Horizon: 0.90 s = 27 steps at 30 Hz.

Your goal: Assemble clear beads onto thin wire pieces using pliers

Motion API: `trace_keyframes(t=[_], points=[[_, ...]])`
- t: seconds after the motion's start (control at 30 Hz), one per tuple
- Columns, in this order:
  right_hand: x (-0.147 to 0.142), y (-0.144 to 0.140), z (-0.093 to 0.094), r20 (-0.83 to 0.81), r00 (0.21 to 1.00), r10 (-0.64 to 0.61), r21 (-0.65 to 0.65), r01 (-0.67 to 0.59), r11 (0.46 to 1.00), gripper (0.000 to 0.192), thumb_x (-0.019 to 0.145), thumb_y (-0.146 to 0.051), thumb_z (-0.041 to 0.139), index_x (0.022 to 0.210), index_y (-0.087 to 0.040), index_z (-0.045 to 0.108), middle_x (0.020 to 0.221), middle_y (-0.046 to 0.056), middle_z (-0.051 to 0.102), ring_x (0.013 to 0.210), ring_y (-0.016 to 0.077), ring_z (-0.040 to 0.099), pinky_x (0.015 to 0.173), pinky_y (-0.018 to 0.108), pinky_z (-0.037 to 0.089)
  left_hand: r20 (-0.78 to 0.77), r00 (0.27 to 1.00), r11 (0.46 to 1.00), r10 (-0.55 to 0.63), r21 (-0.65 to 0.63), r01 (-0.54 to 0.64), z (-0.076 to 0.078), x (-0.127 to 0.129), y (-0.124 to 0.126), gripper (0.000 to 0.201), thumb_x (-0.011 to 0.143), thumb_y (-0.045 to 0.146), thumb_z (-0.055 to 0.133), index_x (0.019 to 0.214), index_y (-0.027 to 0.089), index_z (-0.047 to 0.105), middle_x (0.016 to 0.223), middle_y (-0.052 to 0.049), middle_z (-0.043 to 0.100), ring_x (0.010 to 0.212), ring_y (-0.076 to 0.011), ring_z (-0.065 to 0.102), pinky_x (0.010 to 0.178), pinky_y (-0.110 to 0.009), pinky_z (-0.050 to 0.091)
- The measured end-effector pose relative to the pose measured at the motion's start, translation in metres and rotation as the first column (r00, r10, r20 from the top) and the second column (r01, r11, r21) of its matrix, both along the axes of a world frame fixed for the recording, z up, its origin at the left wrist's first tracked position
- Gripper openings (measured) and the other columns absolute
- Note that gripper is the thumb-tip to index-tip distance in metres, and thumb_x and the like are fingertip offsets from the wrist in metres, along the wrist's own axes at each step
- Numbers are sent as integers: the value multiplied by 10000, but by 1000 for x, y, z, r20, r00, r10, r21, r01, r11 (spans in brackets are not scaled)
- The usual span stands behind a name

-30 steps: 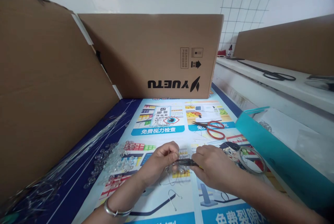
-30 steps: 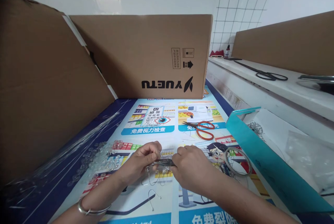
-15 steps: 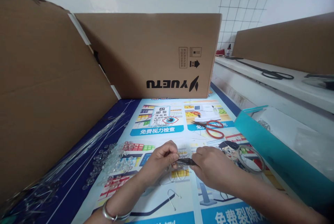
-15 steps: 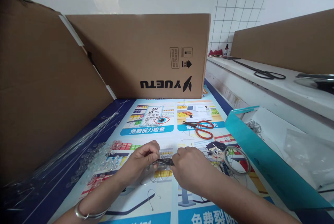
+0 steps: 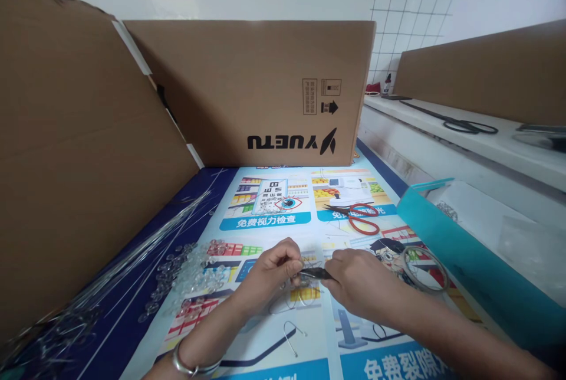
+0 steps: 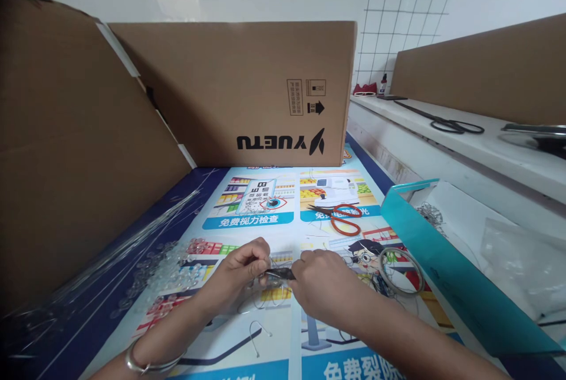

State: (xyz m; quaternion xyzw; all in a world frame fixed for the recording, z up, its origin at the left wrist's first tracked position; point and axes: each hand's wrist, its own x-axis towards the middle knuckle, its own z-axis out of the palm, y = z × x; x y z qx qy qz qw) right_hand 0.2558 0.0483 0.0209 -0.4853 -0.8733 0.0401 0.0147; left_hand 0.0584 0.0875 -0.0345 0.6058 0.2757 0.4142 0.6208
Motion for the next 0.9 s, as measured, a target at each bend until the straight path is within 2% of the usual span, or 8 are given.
trace_keyframes(t=[0.23,0.37,0.43,0.47,0.57,0.67,0.77,0.9], points=[[10,4,16,-54,999,-4,25,5,1000,244,822,-369,455,768,-171,588,780,59,598,720,183,522,590,281,289,38,997,992,71,-107,-67,2,2,-1,141,818,242,541,718,151,501,725,22,475,570,-64,490,600,-220,375],[23,16,17,-285,957,-58,-29,51,998,169,780,-325,511,730,-171,561,750,33,568,703,151,494,596,260,310,96,986,980,134,-163,-117,2,2,0,140,822,252,539,733,157,490,723,26,480,578,-57,483,591,-197,348],[25,24,5,-480,859,-181,-86,160,983,153,761,-317,533,715,-171,534,709,11,539,683,137,477,601,252,327,129,980,970,154,-209,-125,3,3,0,139,823,262,541,746,162,484,721,29,473,578,-55,483,575,-186,337],[24,27,-4,-570,783,-251,-168,188,968,155,748,-320,548,710,-171,527,688,0,523,662,128,469,592,247,334,145,976,964,164,-232,-128,4,4,-1,140,821,267,544,749,164,482,722,30,468,579,-53,482,568,-182,333],[18,33,-28,-725,516,-456,-527,12,850,189,723,-324,586,828,-172,548,691,-19,510,610,104,457,547,225,347,186,963,941,196,-311,-131,6,7,-4,150,811,279,559,752,170,474,729,34,454,576,-49,477,549,-173,328],[9,30,-39,-770,290,-568,-634,-251,732,283,653,-290,670,871,-161,546,806,4,563,710,117,502,645,245,387,202,956,918,214,-377,-126,8,10,-8,153,806,291,564,760,178,472,726,35,453,576,-51,473,524,-164,318],[3,25,-38,-743,230,-629,-668,-321,672,355,608,-280,718,904,-140,581,759,0,565,699,113,495,659,248,379,209,954,918,217,-375,-127,7,14,-11,150,806,292,562,755,177,482,730,29,467,579,-56,474,533,-168,330],[4,22,-34,-745,243,-621,-667,-302,681,283,618,-297,720,821,-120,632,699,-7,559,660,97,475,645,236,362,213,954,923,211,-365,-122,4,18,-13,146,801,291,568,750,173,500,734,20,487,583,-64,478,551,-180,346]])
